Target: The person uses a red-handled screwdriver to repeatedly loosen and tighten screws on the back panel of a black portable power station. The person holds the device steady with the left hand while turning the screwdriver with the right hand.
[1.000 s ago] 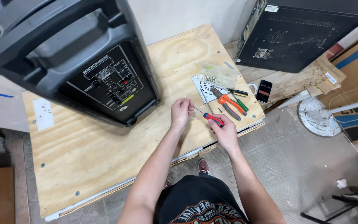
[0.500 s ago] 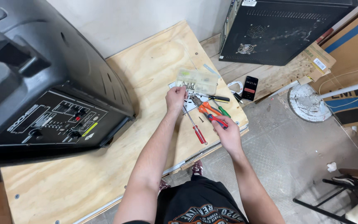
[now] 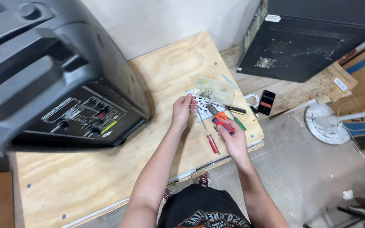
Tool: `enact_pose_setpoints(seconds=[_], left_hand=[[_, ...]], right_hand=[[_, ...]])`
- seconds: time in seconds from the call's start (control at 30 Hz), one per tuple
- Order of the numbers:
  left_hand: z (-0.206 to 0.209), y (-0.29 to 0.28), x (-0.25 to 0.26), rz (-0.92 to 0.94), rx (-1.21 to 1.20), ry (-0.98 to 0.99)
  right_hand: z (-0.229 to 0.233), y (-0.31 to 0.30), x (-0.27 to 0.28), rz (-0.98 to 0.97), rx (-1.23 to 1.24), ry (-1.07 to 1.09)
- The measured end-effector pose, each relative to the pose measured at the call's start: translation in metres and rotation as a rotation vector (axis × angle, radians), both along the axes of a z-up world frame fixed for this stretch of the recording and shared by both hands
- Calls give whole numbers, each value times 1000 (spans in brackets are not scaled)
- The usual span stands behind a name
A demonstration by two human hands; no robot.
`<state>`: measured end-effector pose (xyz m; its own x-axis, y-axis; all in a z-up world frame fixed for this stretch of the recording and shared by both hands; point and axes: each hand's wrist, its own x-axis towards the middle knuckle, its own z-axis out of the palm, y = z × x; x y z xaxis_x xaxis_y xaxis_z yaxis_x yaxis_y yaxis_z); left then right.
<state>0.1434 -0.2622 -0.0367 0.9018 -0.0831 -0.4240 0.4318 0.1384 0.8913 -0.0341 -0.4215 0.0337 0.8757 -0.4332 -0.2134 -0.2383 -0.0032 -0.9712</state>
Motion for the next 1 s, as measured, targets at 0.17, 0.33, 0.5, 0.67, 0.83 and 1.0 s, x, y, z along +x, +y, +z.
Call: enact_pose_setpoints(seconds=[0.17,0.33,0.5,0.67,0.83,1.0], left_hand=[[63,66,-59,97,-197,-137],[112,135,-98,264,-312,-262],[129,202,-122,423,-533,-367],[131,240,-123,477,-715,-417],[145,261,-127,486,-872,-385],[158,265,-128,484,-886,-340]], right_hand=[[20,51,6,105,12,-75],[65,114,2,247,0,-183],[112,183,-17,384,-89,-347],[131,241,-32,433,-328,-492],[140,273,-38,431,-443,-535],[142,289,-37,403,-523,-484]])
